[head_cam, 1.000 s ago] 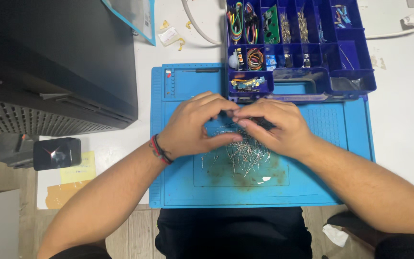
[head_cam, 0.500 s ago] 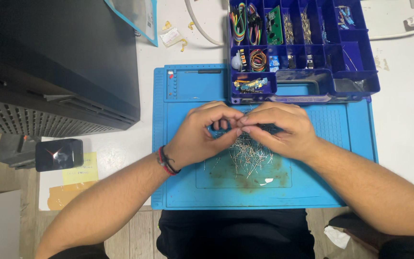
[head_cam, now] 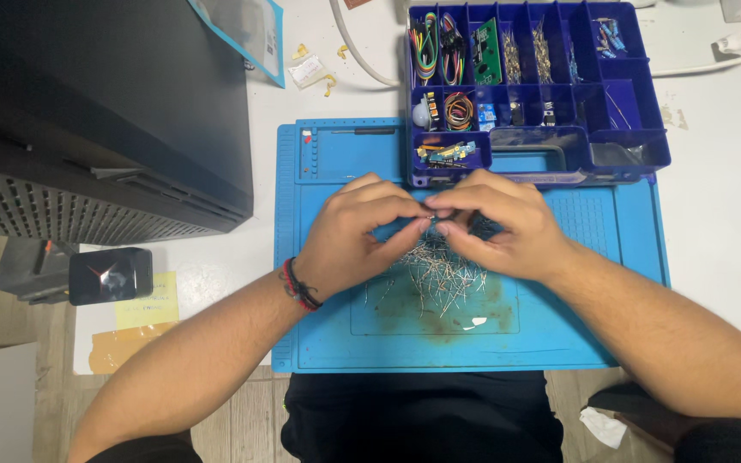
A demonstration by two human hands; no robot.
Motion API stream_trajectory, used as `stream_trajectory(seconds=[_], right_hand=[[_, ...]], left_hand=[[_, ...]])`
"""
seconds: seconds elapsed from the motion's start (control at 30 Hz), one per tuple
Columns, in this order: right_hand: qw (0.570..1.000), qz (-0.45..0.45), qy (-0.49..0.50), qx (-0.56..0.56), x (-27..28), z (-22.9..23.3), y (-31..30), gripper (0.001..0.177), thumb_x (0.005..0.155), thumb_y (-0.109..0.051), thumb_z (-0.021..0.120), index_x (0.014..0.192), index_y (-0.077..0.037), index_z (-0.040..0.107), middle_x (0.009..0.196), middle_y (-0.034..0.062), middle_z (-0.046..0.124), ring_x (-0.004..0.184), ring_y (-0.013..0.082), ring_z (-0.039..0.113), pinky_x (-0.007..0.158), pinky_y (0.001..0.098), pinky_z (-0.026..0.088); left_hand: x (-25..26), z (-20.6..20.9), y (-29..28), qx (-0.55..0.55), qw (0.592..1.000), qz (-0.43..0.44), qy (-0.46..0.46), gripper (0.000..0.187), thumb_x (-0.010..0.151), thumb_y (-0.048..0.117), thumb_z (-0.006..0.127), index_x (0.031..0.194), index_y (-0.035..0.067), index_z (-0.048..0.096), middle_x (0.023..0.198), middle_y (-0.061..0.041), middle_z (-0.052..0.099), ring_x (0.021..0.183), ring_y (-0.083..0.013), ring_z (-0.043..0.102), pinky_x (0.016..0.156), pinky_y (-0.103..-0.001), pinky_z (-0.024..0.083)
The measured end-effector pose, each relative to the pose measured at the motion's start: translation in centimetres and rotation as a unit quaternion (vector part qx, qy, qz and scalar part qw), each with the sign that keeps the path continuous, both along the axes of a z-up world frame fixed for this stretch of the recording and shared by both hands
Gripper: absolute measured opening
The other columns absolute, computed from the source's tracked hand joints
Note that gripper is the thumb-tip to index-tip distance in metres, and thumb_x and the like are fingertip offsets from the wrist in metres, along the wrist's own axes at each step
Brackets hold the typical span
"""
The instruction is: The person picks up small electronic components from a pile on a blue mat and places them into a compartmentalized blue organizer box. The hands repeatedly select items from the pile and sort them into specific sections of the box.
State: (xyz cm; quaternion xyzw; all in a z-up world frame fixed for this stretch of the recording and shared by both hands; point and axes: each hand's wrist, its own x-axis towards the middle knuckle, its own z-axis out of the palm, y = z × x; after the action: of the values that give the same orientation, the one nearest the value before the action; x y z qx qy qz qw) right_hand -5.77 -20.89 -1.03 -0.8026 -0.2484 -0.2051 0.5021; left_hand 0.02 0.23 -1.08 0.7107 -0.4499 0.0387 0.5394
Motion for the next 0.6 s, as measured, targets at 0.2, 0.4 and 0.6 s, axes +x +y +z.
stream_trajectory(seconds=[0.2, 0.4, 0.6], right_hand=[[0.999, -0.019, -0.007, -0.026, 0.0, 0.4, -0.1, 0.006, 0.089, -0.001, 0.078, 0.094, -0.003, 0.079, 0.081, 0.0114, 0.074, 0.058, 0.0271, 0.068, 0.056, 0.0359, 0.056], [1.000, -0.022, -0.003, -0.015, -0.1, 0.4, -0.4, 0.012, 0.092, 0.002, 0.074, 0.103, 0.000, 0.077, 0.086, 0.0132, 0.075, 0.056, 0.0236, 0.069, 0.057, 0.0360, 0.057], [0.999, -0.030, -0.021, 0.001, 0.0, 1.0, -0.3, 0.007, 0.092, 0.006, 0.073, 0.092, 0.000, 0.077, 0.089, 0.0142, 0.076, 0.055, 0.0217, 0.070, 0.055, 0.0333, 0.057]], left_hand=[[-0.2, -0.1, 0.1, -0.004, 1.000, -0.008, 0.003, 0.008, 0.093, 0.007, 0.072, 0.099, 0.011, 0.076, 0.092, -0.006, 0.075, 0.078, -0.0300, 0.068, 0.073, -0.041, 0.055], [-0.2, 0.0, -0.1, -0.010, 1.000, 0.008, 0.000, 0.009, 0.092, 0.009, 0.073, 0.100, 0.014, 0.075, 0.089, -0.004, 0.075, 0.075, -0.0270, 0.067, 0.071, -0.039, 0.055], [0.0, -0.7, 0.1, -0.020, 0.999, 0.003, 0.025, 0.008, 0.092, 0.011, 0.073, 0.100, 0.012, 0.073, 0.083, -0.004, 0.075, 0.071, -0.0256, 0.068, 0.067, -0.038, 0.055]])
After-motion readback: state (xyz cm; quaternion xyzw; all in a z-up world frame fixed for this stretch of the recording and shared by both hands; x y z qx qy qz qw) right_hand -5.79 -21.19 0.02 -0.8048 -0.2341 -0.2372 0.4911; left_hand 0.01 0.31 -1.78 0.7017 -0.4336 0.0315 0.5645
